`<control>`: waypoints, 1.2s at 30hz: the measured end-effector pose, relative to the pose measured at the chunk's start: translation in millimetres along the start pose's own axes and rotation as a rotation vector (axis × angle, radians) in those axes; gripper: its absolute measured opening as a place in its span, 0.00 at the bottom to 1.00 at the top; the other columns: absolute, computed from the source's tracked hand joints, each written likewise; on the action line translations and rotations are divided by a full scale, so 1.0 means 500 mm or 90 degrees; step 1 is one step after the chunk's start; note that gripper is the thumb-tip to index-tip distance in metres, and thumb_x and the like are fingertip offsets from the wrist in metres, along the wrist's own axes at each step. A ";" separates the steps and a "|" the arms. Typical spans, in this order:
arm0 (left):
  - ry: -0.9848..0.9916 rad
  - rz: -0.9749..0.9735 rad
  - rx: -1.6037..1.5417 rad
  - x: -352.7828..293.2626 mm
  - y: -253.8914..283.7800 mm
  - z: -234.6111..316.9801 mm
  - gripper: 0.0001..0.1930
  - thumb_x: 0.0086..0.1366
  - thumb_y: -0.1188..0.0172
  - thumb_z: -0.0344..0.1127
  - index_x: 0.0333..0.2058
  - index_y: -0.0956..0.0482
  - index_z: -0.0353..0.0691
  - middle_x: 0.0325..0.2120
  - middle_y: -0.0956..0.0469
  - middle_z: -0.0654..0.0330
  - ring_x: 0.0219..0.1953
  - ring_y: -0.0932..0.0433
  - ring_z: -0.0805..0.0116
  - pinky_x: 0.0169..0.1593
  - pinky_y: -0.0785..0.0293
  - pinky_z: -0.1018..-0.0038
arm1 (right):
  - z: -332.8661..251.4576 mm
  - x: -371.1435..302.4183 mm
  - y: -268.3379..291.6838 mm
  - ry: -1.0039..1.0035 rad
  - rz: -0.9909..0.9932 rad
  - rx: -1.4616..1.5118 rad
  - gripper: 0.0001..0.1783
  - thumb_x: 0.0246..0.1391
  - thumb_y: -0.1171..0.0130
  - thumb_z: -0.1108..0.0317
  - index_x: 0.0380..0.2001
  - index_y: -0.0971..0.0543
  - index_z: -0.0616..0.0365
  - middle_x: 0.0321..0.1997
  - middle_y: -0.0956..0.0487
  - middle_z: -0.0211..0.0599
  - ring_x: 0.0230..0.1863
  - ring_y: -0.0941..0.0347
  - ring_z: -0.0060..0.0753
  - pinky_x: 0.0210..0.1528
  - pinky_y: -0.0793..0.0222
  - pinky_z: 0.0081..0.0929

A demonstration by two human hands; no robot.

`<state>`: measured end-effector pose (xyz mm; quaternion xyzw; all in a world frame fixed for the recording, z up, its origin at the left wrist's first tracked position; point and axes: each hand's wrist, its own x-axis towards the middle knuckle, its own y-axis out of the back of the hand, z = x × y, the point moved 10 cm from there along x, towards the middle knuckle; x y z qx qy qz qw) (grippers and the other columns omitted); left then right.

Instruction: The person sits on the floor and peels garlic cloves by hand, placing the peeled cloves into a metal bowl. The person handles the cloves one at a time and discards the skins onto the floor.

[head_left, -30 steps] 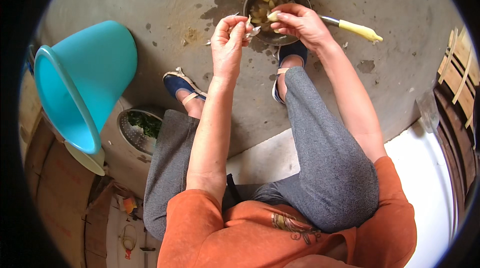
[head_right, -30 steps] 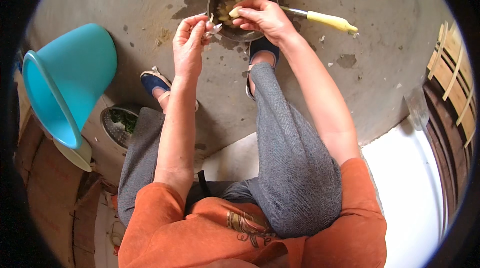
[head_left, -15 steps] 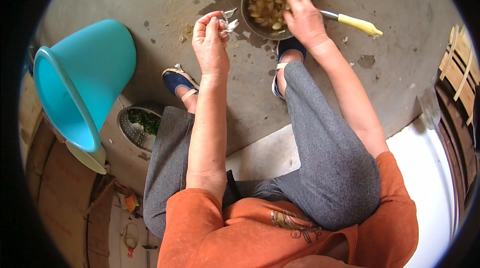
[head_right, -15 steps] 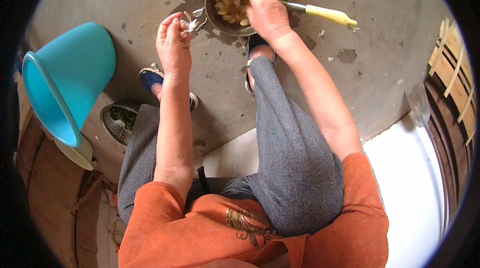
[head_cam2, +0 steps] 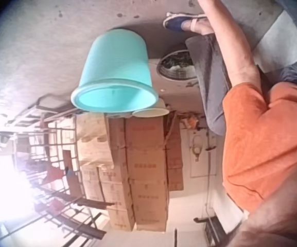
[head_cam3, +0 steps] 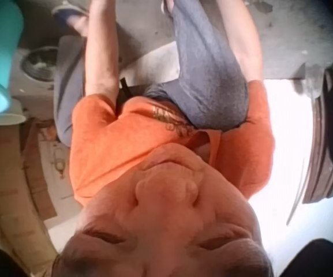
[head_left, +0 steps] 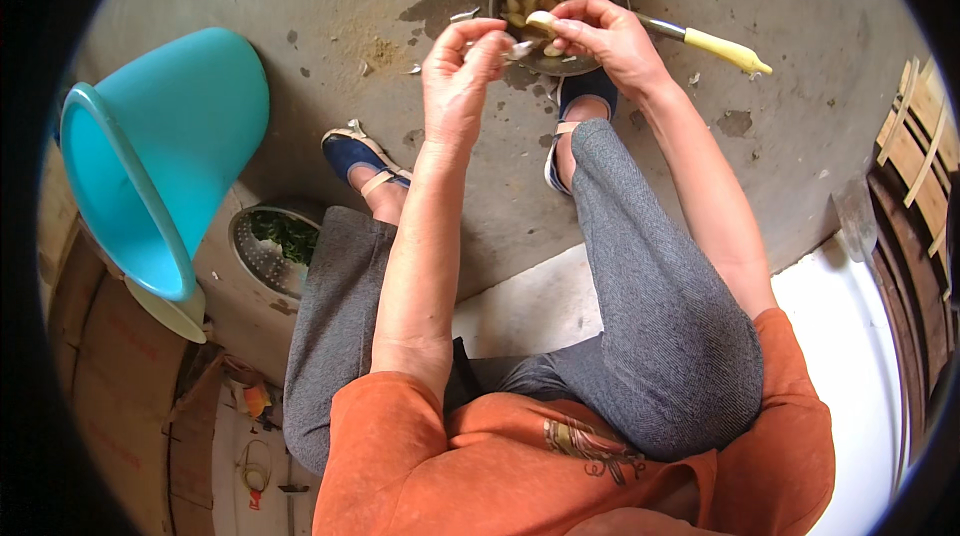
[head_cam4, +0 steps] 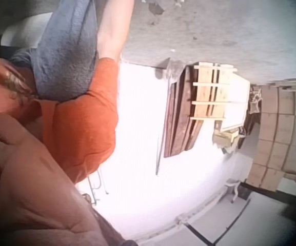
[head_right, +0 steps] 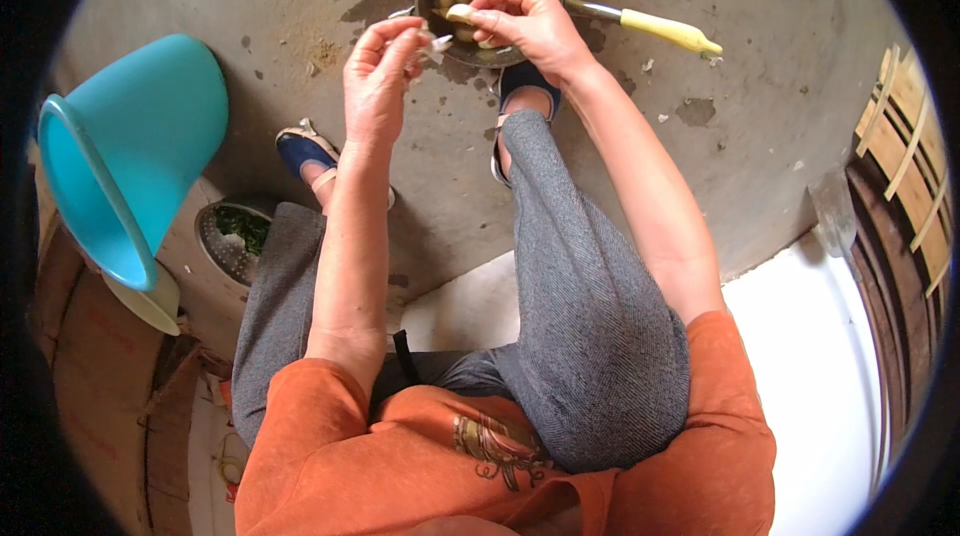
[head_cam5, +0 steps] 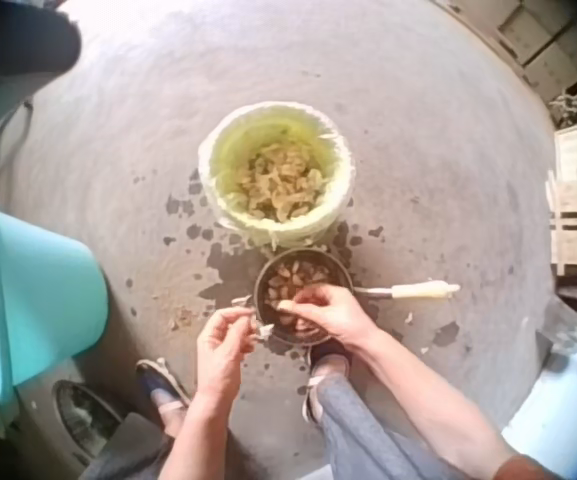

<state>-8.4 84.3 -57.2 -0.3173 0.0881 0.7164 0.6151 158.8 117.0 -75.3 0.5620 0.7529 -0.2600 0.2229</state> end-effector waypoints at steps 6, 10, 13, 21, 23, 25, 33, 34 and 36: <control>-0.104 -0.067 -0.009 -0.011 -0.077 0.052 0.12 0.59 0.37 0.29 0.42 0.25 0.39 0.35 0.22 0.65 0.35 0.26 0.80 0.38 0.29 0.83 | -0.053 -0.064 -0.042 0.075 -0.037 0.194 0.11 0.55 0.41 0.72 0.42 0.24 0.62 0.39 0.21 0.35 0.39 0.23 0.23 0.45 0.25 0.22; -0.140 -0.080 0.066 -0.021 -0.086 0.088 0.11 0.58 0.36 0.27 0.39 0.25 0.36 0.33 0.22 0.64 0.36 0.24 0.78 0.40 0.26 0.82 | -0.081 -0.077 -0.043 0.055 -0.046 0.113 0.13 0.55 0.41 0.72 0.44 0.23 0.63 0.40 0.20 0.35 0.39 0.24 0.21 0.44 0.25 0.21; -0.163 -0.063 0.094 -0.031 -0.085 0.101 0.10 0.58 0.36 0.27 0.39 0.25 0.36 0.33 0.22 0.64 0.35 0.24 0.78 0.39 0.26 0.83 | -0.078 -0.079 -0.037 0.018 -0.056 0.093 0.12 0.54 0.41 0.73 0.43 0.22 0.63 0.40 0.20 0.34 0.39 0.24 0.21 0.43 0.26 0.19; -0.112 -0.022 0.037 -0.045 -0.085 0.098 0.06 0.58 0.37 0.25 0.34 0.22 0.34 0.32 0.20 0.60 0.35 0.23 0.79 0.40 0.26 0.83 | -0.118 -0.103 -0.029 0.235 0.054 0.085 0.12 0.51 0.40 0.79 0.40 0.21 0.63 0.40 0.20 0.35 0.42 0.24 0.24 0.46 0.26 0.21; -0.074 -0.021 -0.032 -0.050 -0.088 0.097 0.05 0.58 0.37 0.25 0.34 0.21 0.33 0.32 0.19 0.59 0.35 0.23 0.78 0.40 0.26 0.83 | -0.139 -0.115 -0.027 0.341 0.085 0.013 0.12 0.49 0.40 0.81 0.39 0.20 0.62 0.41 0.19 0.36 0.43 0.23 0.27 0.47 0.26 0.22; -0.052 -0.019 -0.047 -0.047 -0.086 0.088 0.06 0.58 0.37 0.25 0.35 0.21 0.34 0.33 0.19 0.59 0.35 0.23 0.78 0.41 0.26 0.83 | -0.162 -0.124 -0.027 0.406 0.107 -0.072 0.13 0.47 0.39 0.81 0.39 0.19 0.61 0.41 0.19 0.37 0.43 0.23 0.29 0.48 0.26 0.22; -0.045 -0.064 -0.053 -0.041 -0.084 0.085 0.05 0.58 0.37 0.25 0.34 0.21 0.34 0.33 0.19 0.60 0.35 0.23 0.78 0.41 0.26 0.83 | -0.183 -0.139 -0.034 0.473 0.111 -0.140 0.14 0.45 0.37 0.81 0.38 0.19 0.60 0.41 0.19 0.39 0.43 0.22 0.30 0.48 0.27 0.23; -0.044 -0.077 -0.046 -0.040 -0.087 0.090 0.05 0.58 0.37 0.25 0.34 0.21 0.34 0.33 0.19 0.60 0.34 0.23 0.78 0.41 0.26 0.83 | -0.173 -0.135 -0.029 0.443 0.109 -0.096 0.14 0.45 0.37 0.81 0.39 0.19 0.60 0.40 0.19 0.39 0.43 0.22 0.30 0.48 0.27 0.23; -0.041 -0.091 -0.035 -0.040 -0.089 0.099 0.05 0.58 0.37 0.25 0.34 0.21 0.34 0.32 0.19 0.60 0.34 0.23 0.79 0.40 0.26 0.83 | -0.165 -0.130 -0.028 0.415 0.099 -0.058 0.15 0.44 0.37 0.81 0.39 0.19 0.60 0.40 0.19 0.39 0.43 0.22 0.29 0.48 0.27 0.23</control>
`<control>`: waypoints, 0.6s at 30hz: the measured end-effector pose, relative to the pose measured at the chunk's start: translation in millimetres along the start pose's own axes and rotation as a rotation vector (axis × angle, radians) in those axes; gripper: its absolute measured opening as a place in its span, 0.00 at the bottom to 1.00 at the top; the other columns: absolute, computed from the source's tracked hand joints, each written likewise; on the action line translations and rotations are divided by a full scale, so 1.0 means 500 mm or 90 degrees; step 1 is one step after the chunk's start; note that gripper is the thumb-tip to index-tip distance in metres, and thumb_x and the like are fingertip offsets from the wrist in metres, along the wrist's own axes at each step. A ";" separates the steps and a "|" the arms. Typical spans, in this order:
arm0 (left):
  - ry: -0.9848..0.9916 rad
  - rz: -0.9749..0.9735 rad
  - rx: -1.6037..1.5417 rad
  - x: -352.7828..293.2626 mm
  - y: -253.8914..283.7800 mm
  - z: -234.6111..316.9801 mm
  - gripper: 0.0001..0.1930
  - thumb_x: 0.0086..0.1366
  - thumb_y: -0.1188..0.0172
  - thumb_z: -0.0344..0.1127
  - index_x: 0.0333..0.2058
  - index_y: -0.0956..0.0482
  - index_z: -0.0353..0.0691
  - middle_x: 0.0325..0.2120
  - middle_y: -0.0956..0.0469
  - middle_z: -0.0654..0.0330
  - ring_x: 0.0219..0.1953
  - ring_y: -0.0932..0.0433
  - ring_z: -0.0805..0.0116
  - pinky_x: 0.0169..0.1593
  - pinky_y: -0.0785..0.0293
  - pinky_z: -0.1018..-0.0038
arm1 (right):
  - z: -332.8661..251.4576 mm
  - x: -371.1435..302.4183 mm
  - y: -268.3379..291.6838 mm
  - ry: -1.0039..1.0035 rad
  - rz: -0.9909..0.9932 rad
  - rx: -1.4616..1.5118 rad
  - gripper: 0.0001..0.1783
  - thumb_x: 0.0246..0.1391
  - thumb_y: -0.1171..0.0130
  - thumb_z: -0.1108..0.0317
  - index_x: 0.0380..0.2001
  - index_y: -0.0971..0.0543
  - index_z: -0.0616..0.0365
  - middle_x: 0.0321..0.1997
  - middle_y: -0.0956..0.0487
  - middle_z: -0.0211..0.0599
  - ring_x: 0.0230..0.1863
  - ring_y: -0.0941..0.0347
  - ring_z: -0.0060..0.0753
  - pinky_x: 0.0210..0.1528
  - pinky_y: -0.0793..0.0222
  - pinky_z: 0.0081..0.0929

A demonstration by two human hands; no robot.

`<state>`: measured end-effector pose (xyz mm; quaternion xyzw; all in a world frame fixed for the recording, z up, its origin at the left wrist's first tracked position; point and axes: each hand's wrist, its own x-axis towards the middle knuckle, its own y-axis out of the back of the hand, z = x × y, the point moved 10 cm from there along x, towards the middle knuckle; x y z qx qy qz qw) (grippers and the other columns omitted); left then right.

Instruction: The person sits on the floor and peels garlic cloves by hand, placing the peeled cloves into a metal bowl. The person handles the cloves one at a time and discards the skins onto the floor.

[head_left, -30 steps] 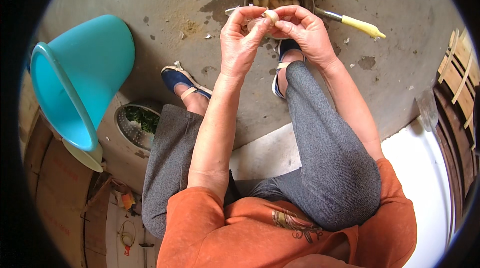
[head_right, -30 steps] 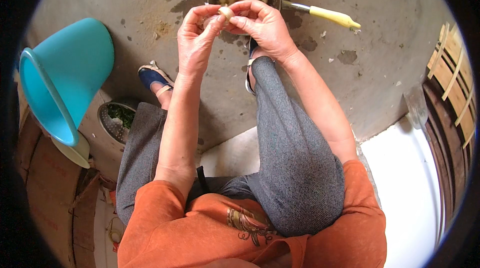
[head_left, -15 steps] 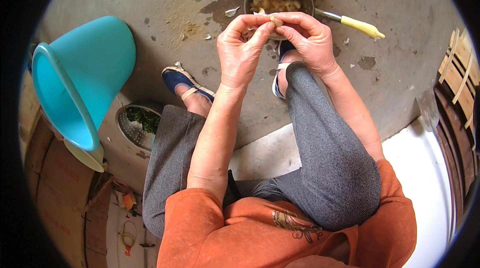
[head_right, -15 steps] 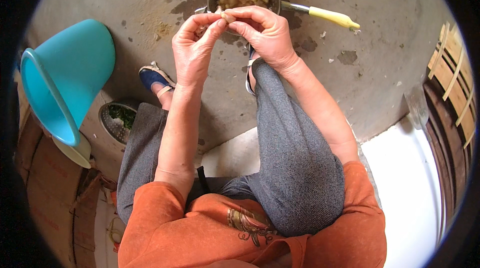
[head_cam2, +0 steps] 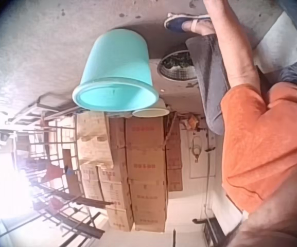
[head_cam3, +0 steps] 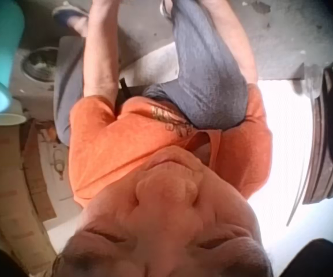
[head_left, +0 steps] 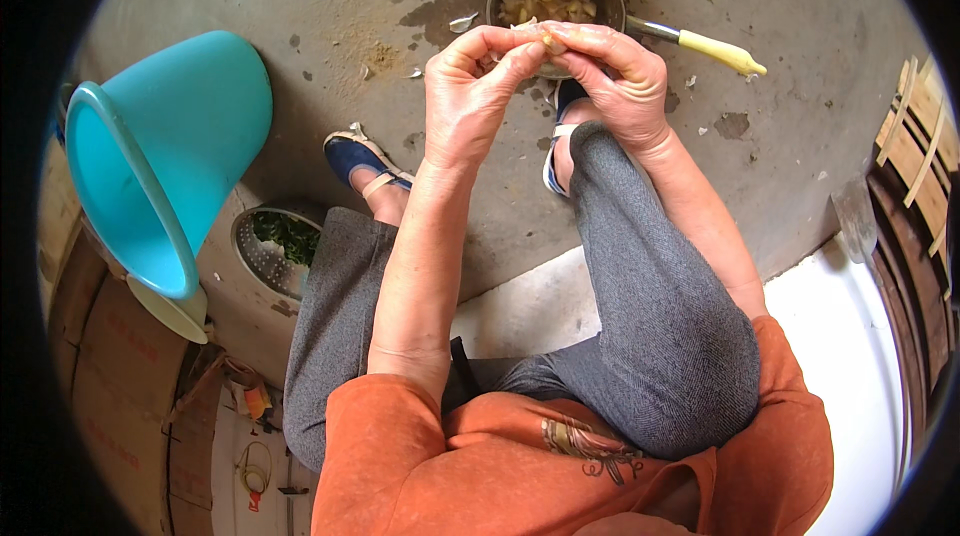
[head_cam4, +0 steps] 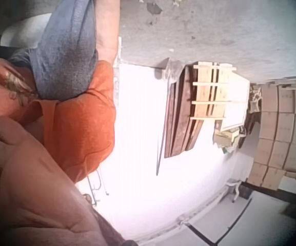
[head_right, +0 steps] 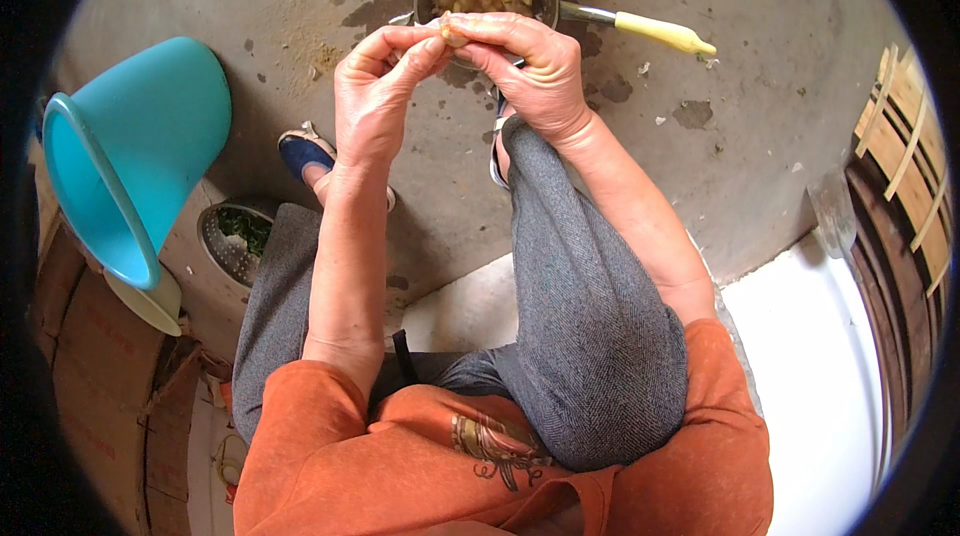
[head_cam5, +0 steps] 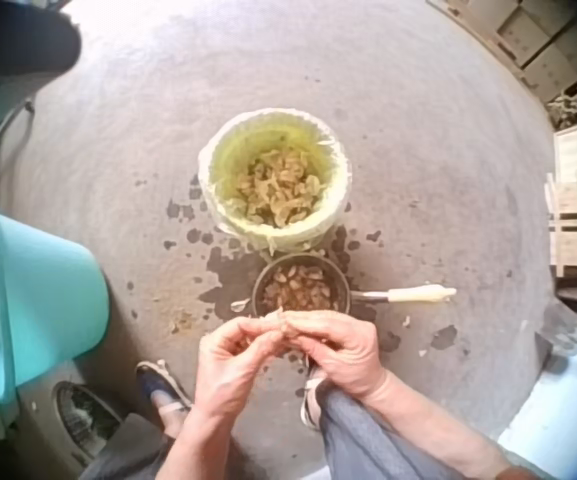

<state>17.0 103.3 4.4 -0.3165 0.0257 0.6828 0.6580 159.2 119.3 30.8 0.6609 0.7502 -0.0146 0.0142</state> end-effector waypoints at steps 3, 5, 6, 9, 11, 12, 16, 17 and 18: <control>0.007 -0.010 0.012 0.003 0.000 0.003 0.05 0.59 0.38 0.26 0.35 0.21 0.34 0.32 0.20 0.60 0.33 0.23 0.78 0.41 0.26 0.82 | -0.005 0.004 -0.002 0.013 -0.016 -0.021 0.14 0.44 0.36 0.81 0.39 0.19 0.60 0.40 0.19 0.39 0.43 0.22 0.29 0.47 0.27 0.23; 0.007 -0.020 0.023 0.004 -0.003 0.005 0.06 0.60 0.38 0.28 0.35 0.21 0.33 0.31 0.20 0.61 0.33 0.23 0.77 0.42 0.26 0.80 | -0.016 0.006 -0.003 0.031 -0.024 -0.047 0.14 0.44 0.36 0.80 0.38 0.19 0.61 0.40 0.18 0.39 0.42 0.22 0.29 0.47 0.26 0.23; 0.005 -0.018 0.021 0.005 -0.004 0.005 0.05 0.60 0.38 0.27 0.35 0.21 0.34 0.31 0.20 0.60 0.33 0.23 0.78 0.41 0.26 0.81 | -0.019 0.006 -0.002 0.039 -0.024 -0.061 0.14 0.44 0.36 0.80 0.38 0.19 0.61 0.40 0.18 0.39 0.42 0.22 0.29 0.47 0.26 0.22; -0.001 -0.013 0.022 0.008 -0.007 0.006 0.04 0.59 0.38 0.25 0.33 0.21 0.33 0.31 0.19 0.60 0.33 0.23 0.79 0.39 0.26 0.83 | -0.023 0.003 0.000 0.054 -0.025 -0.095 0.14 0.44 0.36 0.80 0.38 0.19 0.61 0.39 0.18 0.39 0.41 0.22 0.30 0.46 0.26 0.22; -0.006 -0.011 0.036 0.007 -0.007 0.005 0.03 0.59 0.39 0.25 0.32 0.22 0.33 0.30 0.20 0.60 0.33 0.23 0.79 0.39 0.26 0.83 | -0.018 -0.003 0.001 0.053 -0.024 -0.106 0.14 0.43 0.35 0.80 0.38 0.19 0.61 0.39 0.18 0.39 0.41 0.21 0.30 0.46 0.26 0.22; -0.011 0.000 0.065 0.007 -0.005 0.006 0.03 0.58 0.39 0.25 0.31 0.22 0.33 0.30 0.20 0.61 0.32 0.23 0.80 0.39 0.26 0.83 | -0.016 -0.004 0.001 0.044 -0.020 -0.109 0.14 0.44 0.35 0.80 0.38 0.19 0.61 0.39 0.18 0.39 0.41 0.21 0.30 0.46 0.26 0.22; -0.038 0.059 0.189 0.011 0.001 0.003 0.03 0.58 0.39 0.26 0.29 0.23 0.34 0.28 0.20 0.61 0.32 0.24 0.80 0.38 0.27 0.82 | 0.015 -0.015 0.003 -0.052 0.016 -0.002 0.12 0.46 0.37 0.79 0.38 0.19 0.62 0.39 0.18 0.39 0.40 0.21 0.31 0.46 0.26 0.23; -0.046 0.077 0.220 0.013 0.004 0.000 0.03 0.57 0.39 0.26 0.28 0.23 0.34 0.28 0.20 0.61 0.31 0.24 0.80 0.37 0.27 0.82 | 0.029 -0.017 0.004 -0.090 0.030 0.055 0.11 0.47 0.37 0.78 0.38 0.19 0.62 0.39 0.19 0.39 0.40 0.21 0.31 0.46 0.26 0.23; -0.059 0.073 0.273 0.015 0.001 -0.003 0.03 0.59 0.41 0.26 0.30 0.24 0.34 0.29 0.21 0.60 0.31 0.23 0.78 0.38 0.25 0.80 | 0.047 -0.019 0.006 -0.142 0.047 0.125 0.11 0.50 0.39 0.77 0.39 0.20 0.62 0.40 0.19 0.40 0.40 0.21 0.31 0.46 0.26 0.24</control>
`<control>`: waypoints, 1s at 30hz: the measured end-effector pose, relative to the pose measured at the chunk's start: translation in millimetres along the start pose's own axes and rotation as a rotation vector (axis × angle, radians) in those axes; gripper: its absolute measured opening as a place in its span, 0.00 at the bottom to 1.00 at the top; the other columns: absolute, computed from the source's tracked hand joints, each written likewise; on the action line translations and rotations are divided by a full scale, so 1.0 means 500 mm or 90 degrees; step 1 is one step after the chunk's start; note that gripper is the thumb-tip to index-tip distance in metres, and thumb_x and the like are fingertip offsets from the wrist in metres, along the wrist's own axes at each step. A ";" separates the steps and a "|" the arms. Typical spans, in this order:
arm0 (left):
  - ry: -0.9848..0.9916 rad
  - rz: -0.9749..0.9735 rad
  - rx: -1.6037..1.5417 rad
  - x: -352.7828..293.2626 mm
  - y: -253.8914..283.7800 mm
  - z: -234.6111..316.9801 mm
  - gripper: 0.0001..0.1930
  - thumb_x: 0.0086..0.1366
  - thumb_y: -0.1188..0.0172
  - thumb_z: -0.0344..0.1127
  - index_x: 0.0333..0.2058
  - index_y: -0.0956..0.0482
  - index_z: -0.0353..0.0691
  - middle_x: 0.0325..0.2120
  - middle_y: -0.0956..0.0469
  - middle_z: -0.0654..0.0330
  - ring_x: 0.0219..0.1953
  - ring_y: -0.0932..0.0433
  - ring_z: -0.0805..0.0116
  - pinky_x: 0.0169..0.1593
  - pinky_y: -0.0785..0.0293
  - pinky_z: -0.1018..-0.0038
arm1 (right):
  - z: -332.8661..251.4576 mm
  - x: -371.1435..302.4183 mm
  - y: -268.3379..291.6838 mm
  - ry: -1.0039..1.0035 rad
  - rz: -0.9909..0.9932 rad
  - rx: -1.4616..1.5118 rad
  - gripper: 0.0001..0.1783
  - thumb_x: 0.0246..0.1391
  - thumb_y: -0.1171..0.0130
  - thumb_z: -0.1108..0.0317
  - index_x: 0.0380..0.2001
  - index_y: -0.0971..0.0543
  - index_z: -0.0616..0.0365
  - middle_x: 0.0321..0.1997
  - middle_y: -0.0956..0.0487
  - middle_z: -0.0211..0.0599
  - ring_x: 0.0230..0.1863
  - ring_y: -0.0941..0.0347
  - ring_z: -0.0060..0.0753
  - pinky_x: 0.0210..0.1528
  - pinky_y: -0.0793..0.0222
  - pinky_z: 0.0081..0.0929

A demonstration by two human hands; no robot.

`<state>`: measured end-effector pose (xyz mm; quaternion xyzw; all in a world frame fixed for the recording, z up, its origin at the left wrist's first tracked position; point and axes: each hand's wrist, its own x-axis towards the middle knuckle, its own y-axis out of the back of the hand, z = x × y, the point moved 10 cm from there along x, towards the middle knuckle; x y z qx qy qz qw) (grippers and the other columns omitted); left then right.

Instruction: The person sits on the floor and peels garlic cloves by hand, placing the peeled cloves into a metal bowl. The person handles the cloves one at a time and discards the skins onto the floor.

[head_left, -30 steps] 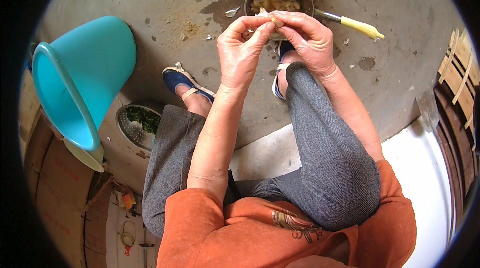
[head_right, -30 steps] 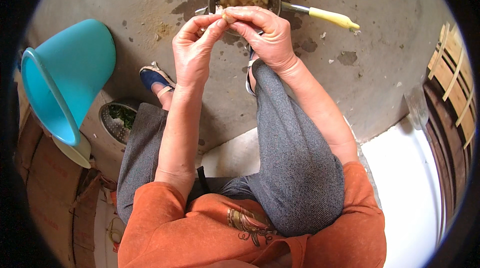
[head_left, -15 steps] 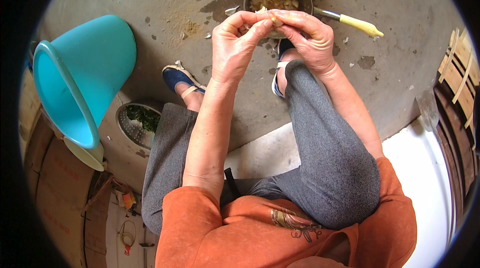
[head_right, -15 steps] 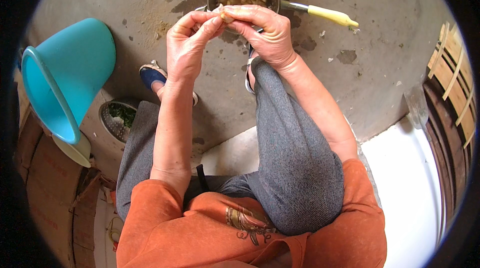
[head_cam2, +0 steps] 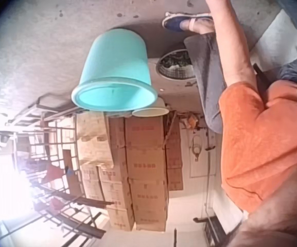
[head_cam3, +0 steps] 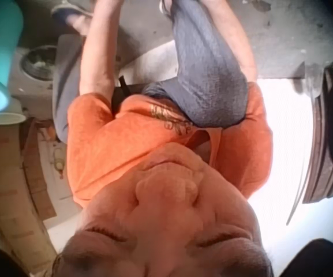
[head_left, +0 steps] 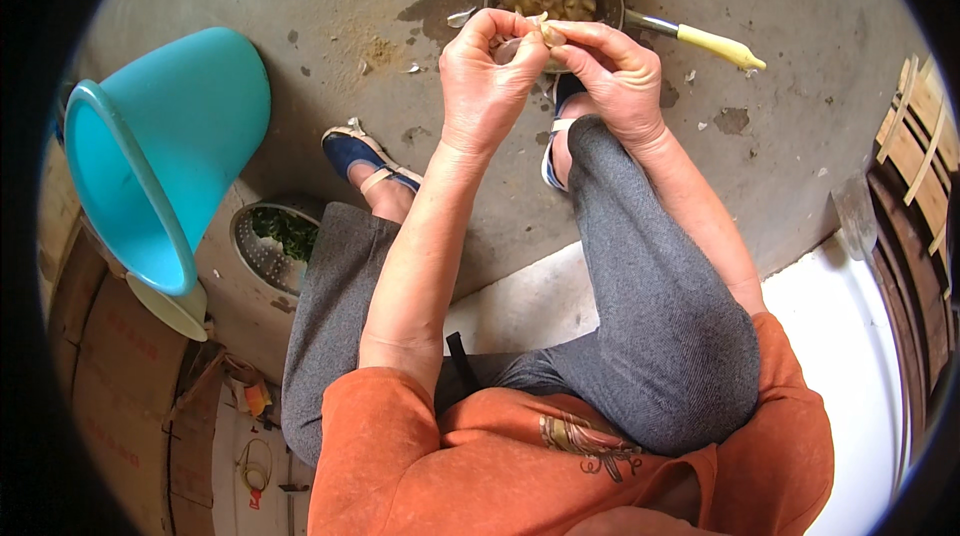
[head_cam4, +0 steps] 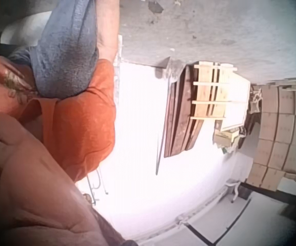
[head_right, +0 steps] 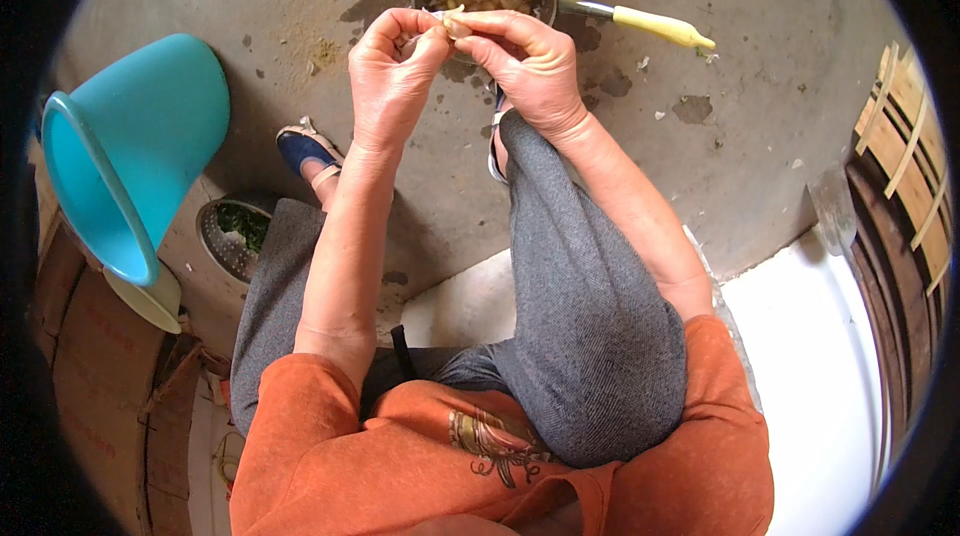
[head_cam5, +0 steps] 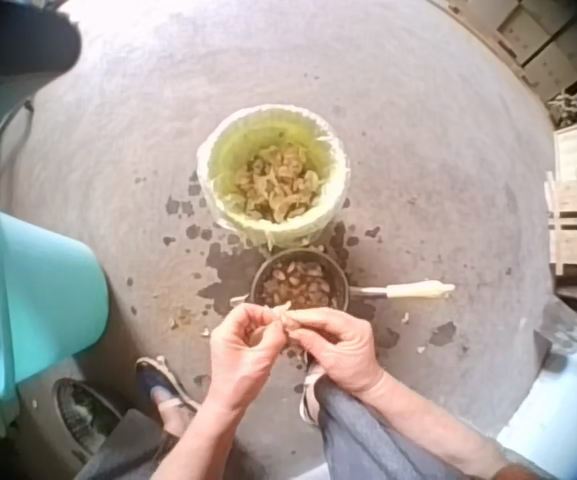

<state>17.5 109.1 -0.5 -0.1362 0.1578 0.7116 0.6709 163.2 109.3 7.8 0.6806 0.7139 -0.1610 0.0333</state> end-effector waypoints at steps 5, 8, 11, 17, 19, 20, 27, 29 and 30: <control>0.124 0.045 -0.547 -0.009 -0.005 -0.055 0.03 0.64 0.47 0.29 0.35 0.28 0.35 0.33 0.22 0.55 0.33 0.21 0.70 0.40 0.20 0.73 | 0.062 0.009 -0.011 -0.215 0.013 0.442 0.13 0.59 0.46 0.71 0.47 0.25 0.60 0.44 0.21 0.44 0.41 0.22 0.33 0.47 0.24 0.30; 0.114 0.040 -0.447 -0.015 0.007 -0.064 0.05 0.63 0.45 0.29 0.36 0.28 0.35 0.33 0.23 0.58 0.33 0.23 0.72 0.38 0.23 0.76 | 0.058 0.008 -0.018 -0.222 -0.050 0.423 0.13 0.60 0.49 0.70 0.48 0.26 0.62 0.44 0.22 0.43 0.41 0.22 0.30 0.47 0.23 0.31; 0.048 -0.002 -0.295 -0.013 0.003 -0.044 0.06 0.62 0.42 0.30 0.36 0.26 0.36 0.33 0.23 0.60 0.32 0.24 0.76 0.37 0.26 0.80 | 0.057 0.004 -0.023 -0.233 -0.070 0.357 0.12 0.60 0.48 0.69 0.46 0.27 0.62 0.42 0.22 0.40 0.38 0.23 0.26 0.46 0.23 0.30; 0.038 -0.066 -0.245 -0.003 -0.014 -0.008 0.06 0.60 0.38 0.31 0.35 0.22 0.37 0.31 0.22 0.65 0.32 0.26 0.80 0.39 0.29 0.83 | 0.061 0.001 -0.025 -0.231 -0.085 0.309 0.11 0.60 0.47 0.69 0.44 0.28 0.61 0.39 0.22 0.35 0.35 0.23 0.23 0.42 0.23 0.25; 0.077 -0.081 -0.331 -0.006 -0.016 -0.030 0.06 0.60 0.38 0.31 0.34 0.22 0.37 0.30 0.22 0.65 0.32 0.26 0.80 0.39 0.29 0.82 | 0.060 -0.001 -0.031 -0.248 -0.078 0.301 0.11 0.60 0.48 0.69 0.45 0.28 0.61 0.39 0.22 0.34 0.35 0.24 0.22 0.42 0.23 0.24; 0.095 -0.089 -0.374 -0.008 -0.019 -0.040 0.05 0.60 0.38 0.30 0.34 0.22 0.37 0.30 0.22 0.65 0.32 0.26 0.80 0.39 0.29 0.82 | 0.064 -0.003 -0.034 -0.260 -0.098 0.330 0.11 0.61 0.49 0.69 0.45 0.27 0.61 0.39 0.22 0.34 0.35 0.24 0.22 0.41 0.23 0.24; 0.051 -0.053 -0.301 -0.013 -0.026 -0.045 0.05 0.62 0.40 0.29 0.34 0.24 0.36 0.28 0.23 0.66 0.30 0.27 0.81 0.34 0.29 0.83 | 0.105 -0.012 -0.026 -0.301 -0.103 0.352 0.14 0.61 0.49 0.68 0.49 0.27 0.61 0.39 0.22 0.33 0.37 0.24 0.23 0.42 0.24 0.24; 0.034 -0.044 -0.266 -0.018 -0.030 -0.043 0.04 0.63 0.41 0.29 0.33 0.25 0.35 0.29 0.23 0.66 0.30 0.27 0.81 0.34 0.29 0.83 | 0.103 -0.013 -0.025 -0.292 -0.079 0.283 0.15 0.61 0.48 0.68 0.49 0.27 0.61 0.40 0.22 0.33 0.37 0.24 0.23 0.43 0.25 0.24; 0.031 -0.029 -0.214 -0.017 -0.024 -0.042 0.04 0.63 0.43 0.29 0.32 0.26 0.34 0.29 0.24 0.65 0.30 0.27 0.81 0.32 0.29 0.84 | 0.092 -0.013 -0.032 -0.285 -0.080 0.268 0.16 0.60 0.48 0.67 0.49 0.27 0.62 0.40 0.22 0.33 0.37 0.24 0.22 0.43 0.25 0.23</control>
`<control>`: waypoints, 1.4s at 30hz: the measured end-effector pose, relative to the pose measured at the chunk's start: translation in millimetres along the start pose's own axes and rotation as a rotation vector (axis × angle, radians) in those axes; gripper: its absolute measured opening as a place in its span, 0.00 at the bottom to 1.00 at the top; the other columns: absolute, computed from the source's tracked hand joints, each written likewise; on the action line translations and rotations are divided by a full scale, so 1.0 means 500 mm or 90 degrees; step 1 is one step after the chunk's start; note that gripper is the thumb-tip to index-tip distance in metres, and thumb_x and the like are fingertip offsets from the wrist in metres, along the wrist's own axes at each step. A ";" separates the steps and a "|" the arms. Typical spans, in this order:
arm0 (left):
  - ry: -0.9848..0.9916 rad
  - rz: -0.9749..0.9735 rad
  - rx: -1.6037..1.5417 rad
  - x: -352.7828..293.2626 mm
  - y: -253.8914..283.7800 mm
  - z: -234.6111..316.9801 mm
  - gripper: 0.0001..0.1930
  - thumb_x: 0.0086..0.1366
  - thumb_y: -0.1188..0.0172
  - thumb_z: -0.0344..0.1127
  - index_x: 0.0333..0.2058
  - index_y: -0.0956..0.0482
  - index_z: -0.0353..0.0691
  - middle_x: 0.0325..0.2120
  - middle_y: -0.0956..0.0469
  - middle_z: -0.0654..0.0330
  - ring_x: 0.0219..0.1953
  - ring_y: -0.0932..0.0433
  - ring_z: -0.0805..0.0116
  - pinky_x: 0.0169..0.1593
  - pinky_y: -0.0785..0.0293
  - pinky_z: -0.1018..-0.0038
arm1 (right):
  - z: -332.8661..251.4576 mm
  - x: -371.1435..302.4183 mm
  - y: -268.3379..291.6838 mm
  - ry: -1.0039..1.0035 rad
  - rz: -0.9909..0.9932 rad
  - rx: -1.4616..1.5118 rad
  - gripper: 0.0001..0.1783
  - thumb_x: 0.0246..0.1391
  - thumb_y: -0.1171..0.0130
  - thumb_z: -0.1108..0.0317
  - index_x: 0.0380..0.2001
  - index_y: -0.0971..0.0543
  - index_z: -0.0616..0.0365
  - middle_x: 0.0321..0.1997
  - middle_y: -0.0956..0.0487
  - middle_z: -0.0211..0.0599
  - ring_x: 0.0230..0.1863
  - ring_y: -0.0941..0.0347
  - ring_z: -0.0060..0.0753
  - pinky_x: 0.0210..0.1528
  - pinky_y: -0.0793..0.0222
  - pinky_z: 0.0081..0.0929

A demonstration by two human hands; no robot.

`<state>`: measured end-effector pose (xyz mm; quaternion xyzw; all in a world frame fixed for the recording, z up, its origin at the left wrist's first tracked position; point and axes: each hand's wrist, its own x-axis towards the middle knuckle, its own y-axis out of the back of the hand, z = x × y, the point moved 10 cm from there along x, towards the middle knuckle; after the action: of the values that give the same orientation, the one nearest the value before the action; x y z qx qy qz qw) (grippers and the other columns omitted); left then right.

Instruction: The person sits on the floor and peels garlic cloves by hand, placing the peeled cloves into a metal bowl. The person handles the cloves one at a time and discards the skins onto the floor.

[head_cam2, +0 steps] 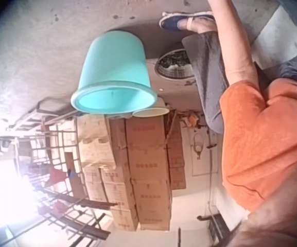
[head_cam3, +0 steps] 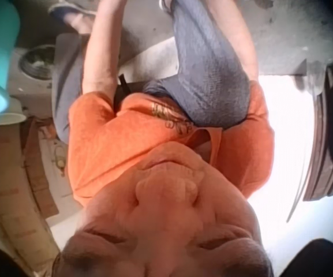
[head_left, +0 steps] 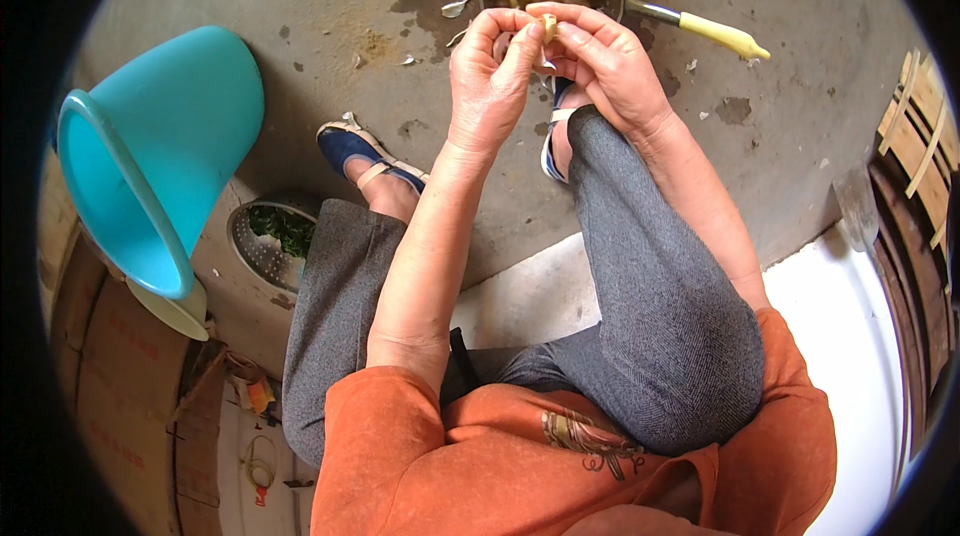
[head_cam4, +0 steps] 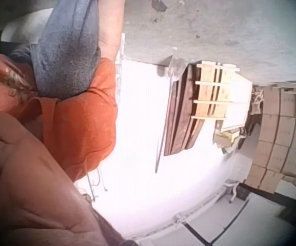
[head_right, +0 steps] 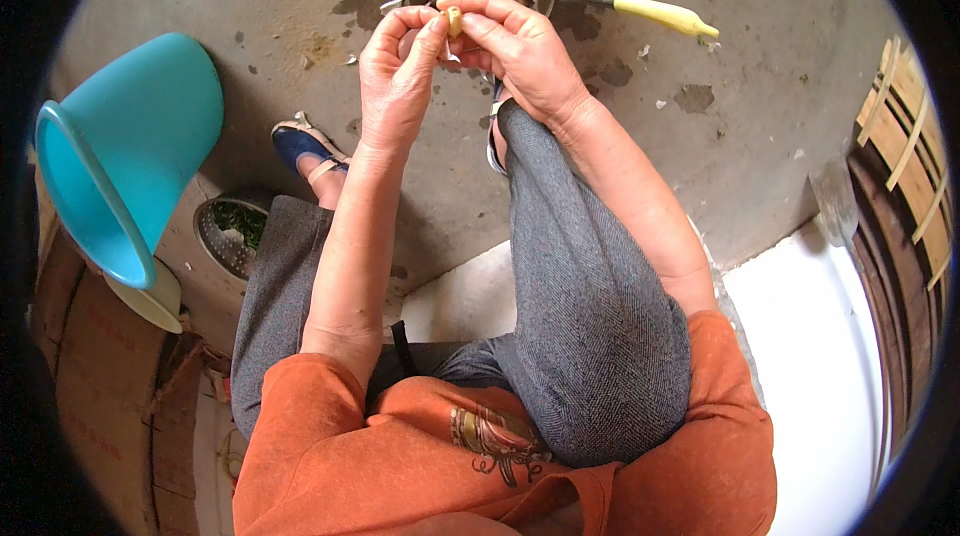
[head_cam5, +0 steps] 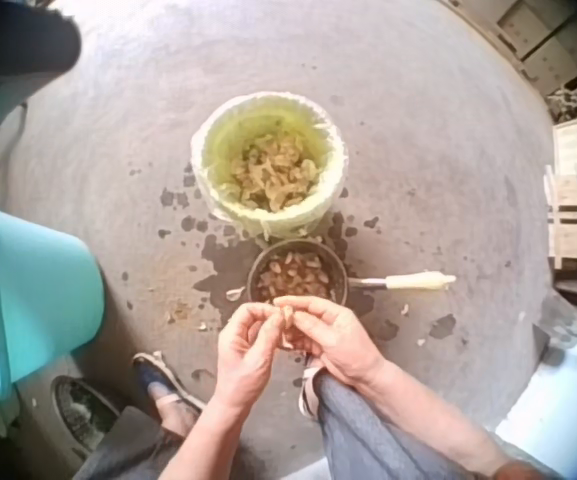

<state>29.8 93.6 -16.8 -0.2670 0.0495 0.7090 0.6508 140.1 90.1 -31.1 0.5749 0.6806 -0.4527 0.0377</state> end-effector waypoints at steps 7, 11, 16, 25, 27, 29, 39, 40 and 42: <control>-0.006 0.010 0.003 -0.002 0.010 -0.020 0.05 0.65 0.44 0.32 0.35 0.28 0.37 0.29 0.25 0.65 0.33 0.27 0.80 0.36 0.29 0.83 | 0.008 0.007 0.026 0.005 0.004 0.052 0.16 0.61 0.48 0.66 0.48 0.27 0.64 0.40 0.22 0.37 0.36 0.24 0.22 0.39 0.23 0.22; 0.106 0.094 -0.374 -0.017 0.011 -0.026 0.05 0.67 0.47 0.32 0.39 0.30 0.40 0.33 0.23 0.61 0.32 0.25 0.77 0.36 0.27 0.81 | -0.011 0.011 0.011 -0.002 0.006 0.139 0.15 0.62 0.50 0.66 0.47 0.27 0.64 0.40 0.21 0.40 0.33 0.23 0.23 0.39 0.22 0.23; 0.000 -0.011 -0.187 0.000 0.042 -0.012 0.08 0.67 0.49 0.31 0.45 0.27 0.41 0.34 0.23 0.64 0.31 0.27 0.79 0.35 0.31 0.82 | -0.021 -0.002 0.015 -0.004 0.032 -0.012 0.14 0.60 0.47 0.68 0.46 0.25 0.62 0.38 0.20 0.37 0.33 0.25 0.18 0.34 0.27 0.15; -0.074 -0.097 0.066 0.011 -0.014 0.041 0.08 0.58 0.37 0.26 0.37 0.23 0.35 0.32 0.22 0.65 0.35 0.23 0.78 0.40 0.25 0.81 | -0.072 -0.018 -0.013 0.184 0.041 -0.443 0.11 0.54 0.45 0.77 0.41 0.22 0.63 0.34 0.24 0.30 0.31 0.27 0.19 0.33 0.29 0.17; -0.095 -0.118 0.124 0.011 -0.008 0.036 0.06 0.59 0.38 0.26 0.36 0.23 0.35 0.33 0.22 0.64 0.35 0.23 0.77 0.39 0.24 0.80 | -0.074 -0.017 -0.024 0.189 0.022 -0.487 0.11 0.52 0.45 0.78 0.41 0.22 0.63 0.34 0.25 0.32 0.31 0.26 0.21 0.34 0.29 0.18; -0.045 -0.126 0.057 0.010 0.000 0.023 0.06 0.59 0.38 0.26 0.35 0.22 0.35 0.32 0.22 0.64 0.34 0.23 0.76 0.39 0.24 0.80 | -0.075 -0.017 -0.032 0.182 -0.001 -0.531 0.12 0.51 0.45 0.79 0.40 0.22 0.63 0.33 0.24 0.33 0.32 0.26 0.23 0.34 0.28 0.19; 0.042 -0.068 -0.045 0.010 0.003 -0.028 0.08 0.64 0.43 0.32 0.37 0.27 0.33 0.32 0.22 0.61 0.34 0.23 0.75 0.40 0.24 0.78 | -0.070 -0.016 -0.025 0.152 0.010 -0.453 0.10 0.56 0.45 0.75 0.42 0.22 0.62 0.36 0.21 0.36 0.31 0.23 0.22 0.36 0.26 0.18; 0.040 -0.045 -0.064 0.009 0.009 -0.030 0.08 0.65 0.44 0.32 0.38 0.27 0.33 0.32 0.23 0.61 0.33 0.23 0.75 0.40 0.24 0.78 | -0.054 -0.012 -0.017 0.116 0.001 -0.358 0.11 0.56 0.45 0.74 0.43 0.23 0.62 0.38 0.21 0.36 0.31 0.23 0.22 0.36 0.25 0.18; 0.037 -0.001 -0.102 0.006 0.020 -0.033 0.08 0.66 0.45 0.33 0.38 0.28 0.34 0.32 0.23 0.61 0.33 0.23 0.75 0.40 0.24 0.78 | -0.036 -0.005 -0.002 0.059 -0.004 -0.196 0.14 0.58 0.46 0.72 0.47 0.25 0.62 0.41 0.20 0.38 0.33 0.22 0.23 0.36 0.25 0.18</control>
<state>25.3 87.9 -34.9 -0.3385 0.0116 0.7023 0.6262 148.4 100.1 -18.7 0.5808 0.7446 -0.3158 0.0926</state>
